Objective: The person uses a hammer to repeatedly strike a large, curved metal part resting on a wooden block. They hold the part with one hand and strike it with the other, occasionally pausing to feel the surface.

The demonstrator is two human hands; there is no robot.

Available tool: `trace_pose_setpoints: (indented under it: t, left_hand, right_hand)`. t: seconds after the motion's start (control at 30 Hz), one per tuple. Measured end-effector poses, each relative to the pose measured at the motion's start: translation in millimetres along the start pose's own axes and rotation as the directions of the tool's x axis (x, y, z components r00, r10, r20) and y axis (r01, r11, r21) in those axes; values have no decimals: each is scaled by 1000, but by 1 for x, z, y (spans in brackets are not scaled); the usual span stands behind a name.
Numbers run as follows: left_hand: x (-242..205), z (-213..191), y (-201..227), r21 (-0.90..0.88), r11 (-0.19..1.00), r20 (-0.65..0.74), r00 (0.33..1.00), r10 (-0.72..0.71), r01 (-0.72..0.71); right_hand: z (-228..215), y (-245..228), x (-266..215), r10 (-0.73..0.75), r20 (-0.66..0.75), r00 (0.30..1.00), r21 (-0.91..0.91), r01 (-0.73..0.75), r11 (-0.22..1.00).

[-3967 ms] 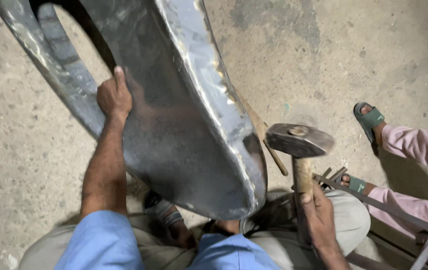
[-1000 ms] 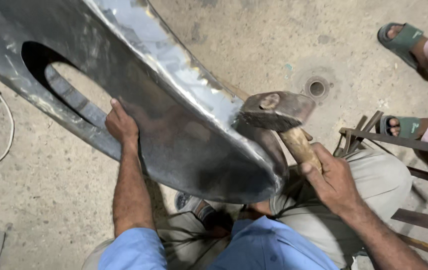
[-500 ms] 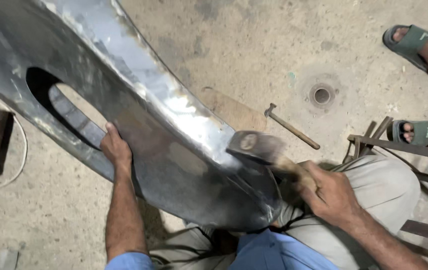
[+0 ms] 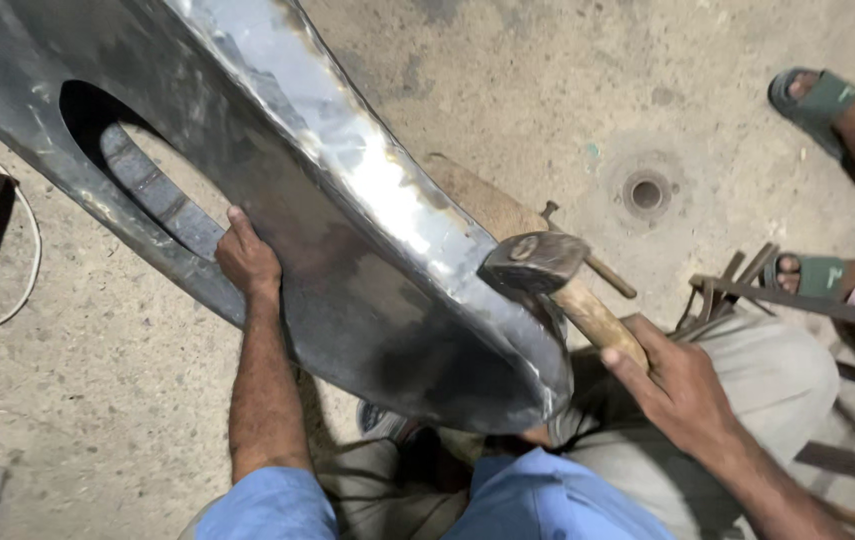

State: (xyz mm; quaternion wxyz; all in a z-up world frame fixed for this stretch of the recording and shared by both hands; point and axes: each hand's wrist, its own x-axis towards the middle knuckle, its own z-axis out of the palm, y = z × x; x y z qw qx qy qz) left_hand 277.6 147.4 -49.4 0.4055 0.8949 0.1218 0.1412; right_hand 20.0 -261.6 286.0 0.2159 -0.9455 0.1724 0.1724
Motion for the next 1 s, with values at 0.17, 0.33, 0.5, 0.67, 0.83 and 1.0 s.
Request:
trace_pose_setpoints:
  t: [0.17, 0.33, 0.5, 0.67, 0.83, 1.0]
  left_hand:
    - [-15, -10, -5, 53, 990, -18, 992, -128, 129]
    - [3, -12, -5, 73, 983, 31, 985, -172, 169]
    - [-5, -8, -4, 56, 972, 66, 970, -233, 230]
    - [0, -12, 2, 82, 988, -6, 992, -128, 128]
    - [16, -24, -14, 76, 994, 84, 993, -82, 75]
    - [-2, -25, -23, -25, 995, 99, 991, -92, 95]
  right_hand:
    - [8, 32, -18, -168, -237, 957, 364, 248, 898]
    - [16, 31, -12, -67, -49, 997, 210, 76, 975]
    - [-3, 2, -14, -101, -165, 981, 514, 173, 840]
    - [16, 1, 3, 97, 40, 994, -114, -92, 989]
    - [6, 1, -10, -48, -45, 998, 239, 58, 969]
    - [17, 6, -8, -159, -65, 985, 138, 166, 976]
